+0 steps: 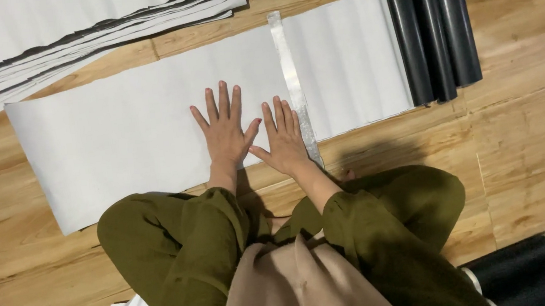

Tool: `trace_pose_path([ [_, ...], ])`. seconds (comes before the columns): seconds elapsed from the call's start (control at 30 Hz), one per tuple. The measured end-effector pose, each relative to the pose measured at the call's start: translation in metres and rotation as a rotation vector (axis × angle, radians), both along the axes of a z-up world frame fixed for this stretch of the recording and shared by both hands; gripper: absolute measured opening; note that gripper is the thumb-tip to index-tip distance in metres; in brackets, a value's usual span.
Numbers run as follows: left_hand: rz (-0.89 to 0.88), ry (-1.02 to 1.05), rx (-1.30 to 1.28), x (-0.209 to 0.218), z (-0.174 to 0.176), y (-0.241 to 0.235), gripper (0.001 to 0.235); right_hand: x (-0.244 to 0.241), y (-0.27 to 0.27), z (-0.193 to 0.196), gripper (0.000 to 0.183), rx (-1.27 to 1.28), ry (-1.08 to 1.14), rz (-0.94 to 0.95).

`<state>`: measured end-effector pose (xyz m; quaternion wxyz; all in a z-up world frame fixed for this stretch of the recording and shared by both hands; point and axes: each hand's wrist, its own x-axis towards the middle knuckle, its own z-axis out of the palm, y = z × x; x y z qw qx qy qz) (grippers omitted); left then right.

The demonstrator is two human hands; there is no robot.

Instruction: The person sits on the floor and uses a metal ruler and a red utility knife to cut a large sheet of white paper. They align the ruler, score the paper multiple times, and then separate the cut sections.

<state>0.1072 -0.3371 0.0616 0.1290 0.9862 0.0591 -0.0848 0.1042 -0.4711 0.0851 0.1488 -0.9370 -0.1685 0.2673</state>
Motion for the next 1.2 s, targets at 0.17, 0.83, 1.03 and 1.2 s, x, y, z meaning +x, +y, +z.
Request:
trace_pose_path([
  [0.17, -0.037, -0.023, 0.025, 0.001, -0.003, 0.001, 0.062, 0.001, 0.000, 0.003, 0.089, 0.011, -0.003, -0.002],
  [0.83, -0.286, 0.140, 0.316, 0.034, -0.018, -0.051, 0.070, -0.014, -0.060, -0.018, 0.053, -0.014, -0.330, 0.020],
  [1.03, -0.288, 0.220, 0.162, 0.034, 0.013, -0.063, 0.064, -0.027, -0.068, -0.006, 0.055, 0.079, -0.189, -0.292],
  [1.2, -0.327, 0.248, 0.222, 0.041, 0.007, -0.069, 0.064, -0.022, -0.060, 0.015, 0.054, 0.037, -0.176, -0.316],
])
